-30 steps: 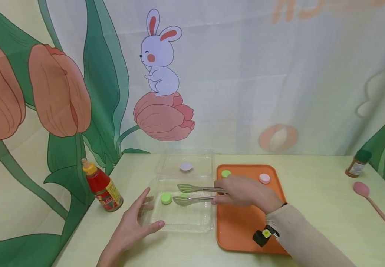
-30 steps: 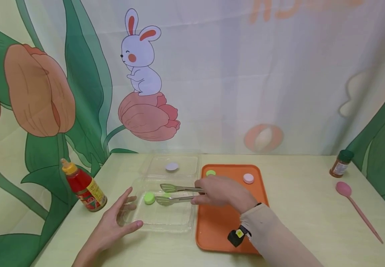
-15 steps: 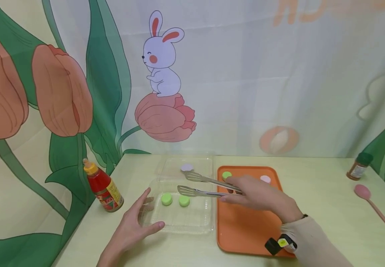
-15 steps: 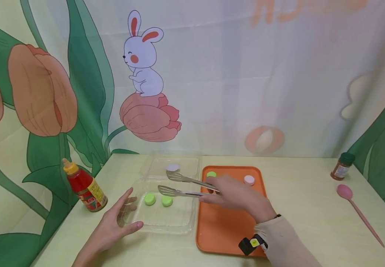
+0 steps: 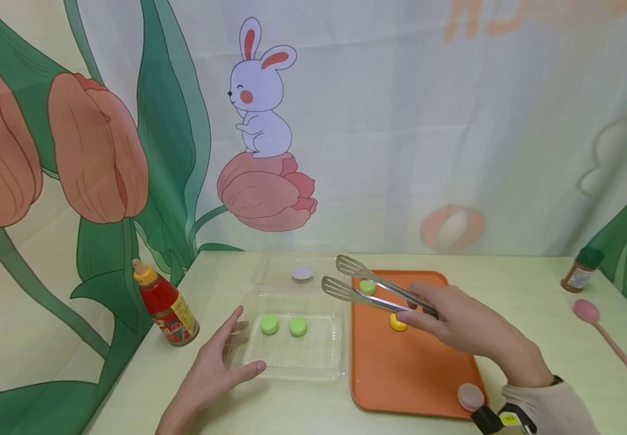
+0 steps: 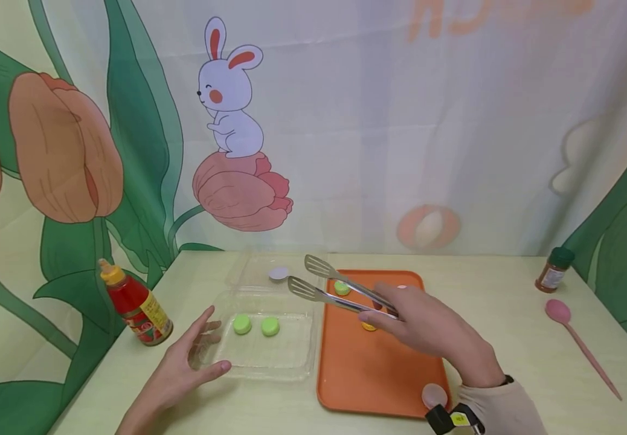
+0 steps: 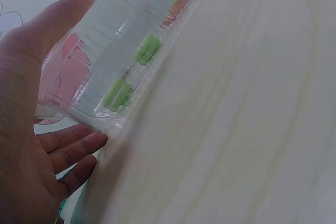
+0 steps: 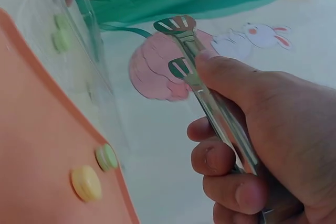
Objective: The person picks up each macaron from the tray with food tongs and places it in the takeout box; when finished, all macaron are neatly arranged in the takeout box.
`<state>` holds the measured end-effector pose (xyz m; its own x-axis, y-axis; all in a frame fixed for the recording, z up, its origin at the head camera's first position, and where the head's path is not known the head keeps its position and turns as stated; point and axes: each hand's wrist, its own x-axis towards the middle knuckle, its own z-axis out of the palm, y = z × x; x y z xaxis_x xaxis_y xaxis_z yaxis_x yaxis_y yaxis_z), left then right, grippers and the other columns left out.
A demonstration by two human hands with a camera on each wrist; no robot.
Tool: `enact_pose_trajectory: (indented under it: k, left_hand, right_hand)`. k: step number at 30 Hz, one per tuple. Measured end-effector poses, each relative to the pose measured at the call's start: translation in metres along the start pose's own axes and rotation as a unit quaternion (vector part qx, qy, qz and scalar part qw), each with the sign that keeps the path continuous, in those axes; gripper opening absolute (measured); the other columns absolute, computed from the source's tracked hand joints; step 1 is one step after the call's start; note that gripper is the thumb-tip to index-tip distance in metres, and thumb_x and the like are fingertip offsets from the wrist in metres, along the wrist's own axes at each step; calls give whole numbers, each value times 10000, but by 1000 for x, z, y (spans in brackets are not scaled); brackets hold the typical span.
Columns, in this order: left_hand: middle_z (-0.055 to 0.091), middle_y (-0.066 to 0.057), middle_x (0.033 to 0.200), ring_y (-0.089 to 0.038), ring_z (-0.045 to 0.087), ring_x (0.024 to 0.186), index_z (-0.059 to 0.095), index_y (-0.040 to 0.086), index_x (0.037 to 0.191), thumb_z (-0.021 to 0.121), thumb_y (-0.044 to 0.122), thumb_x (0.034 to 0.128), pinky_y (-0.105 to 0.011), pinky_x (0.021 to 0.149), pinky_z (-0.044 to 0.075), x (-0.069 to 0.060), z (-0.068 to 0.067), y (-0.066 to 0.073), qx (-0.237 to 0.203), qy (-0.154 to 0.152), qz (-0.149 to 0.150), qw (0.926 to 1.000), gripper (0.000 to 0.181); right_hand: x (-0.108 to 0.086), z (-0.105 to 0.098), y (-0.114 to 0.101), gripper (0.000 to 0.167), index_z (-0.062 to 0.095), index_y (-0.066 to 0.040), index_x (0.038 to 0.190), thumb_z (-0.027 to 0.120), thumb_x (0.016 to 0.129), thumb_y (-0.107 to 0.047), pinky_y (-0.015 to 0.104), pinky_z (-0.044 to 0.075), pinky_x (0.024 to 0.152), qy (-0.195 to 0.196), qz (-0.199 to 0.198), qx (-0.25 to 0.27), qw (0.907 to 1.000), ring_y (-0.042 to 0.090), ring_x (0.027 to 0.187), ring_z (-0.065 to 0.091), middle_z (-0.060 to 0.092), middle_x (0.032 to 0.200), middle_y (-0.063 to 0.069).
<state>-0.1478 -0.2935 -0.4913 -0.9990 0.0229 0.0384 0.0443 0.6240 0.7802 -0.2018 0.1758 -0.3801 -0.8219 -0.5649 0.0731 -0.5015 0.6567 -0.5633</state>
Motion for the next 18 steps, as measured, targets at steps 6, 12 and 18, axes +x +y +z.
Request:
enact_pose_trajectory:
  k: [6,12,18]
  left_hand:
    - [554,-59,1672,-310,576,1494,245,314,1784,948,542,861,-703,1282,347,0,0,0,-1,-23,-36,10000,1182]
    - [554,-59,1670,-321,568,1499,247,317,1783,952,537,858,-703,1284,346,-1,0,1,-10,-2,-60,10000,1183]
    - [556,-65,1667,-319,571,1497,248,315,1783,957,526,857,-696,1289,341,-1,0,1,-40,-12,-17,10000,1185]
  right_hand:
    - [-20,-15,16,282,613,-242,1097,656,1112,-520,252,363,553,299,141,-82,9994,50,573,417,456,691,-105]
    - [-40,-28,36,271,594,-220,1047,694,1106,-464,255,358,547,663,376,-360,9964,50,583,409,427,687,-99]
    - [-56,-40,61,187,624,-238,1110,690,1120,-413,270,355,567,936,570,-743,9912,57,612,423,448,722,-90]
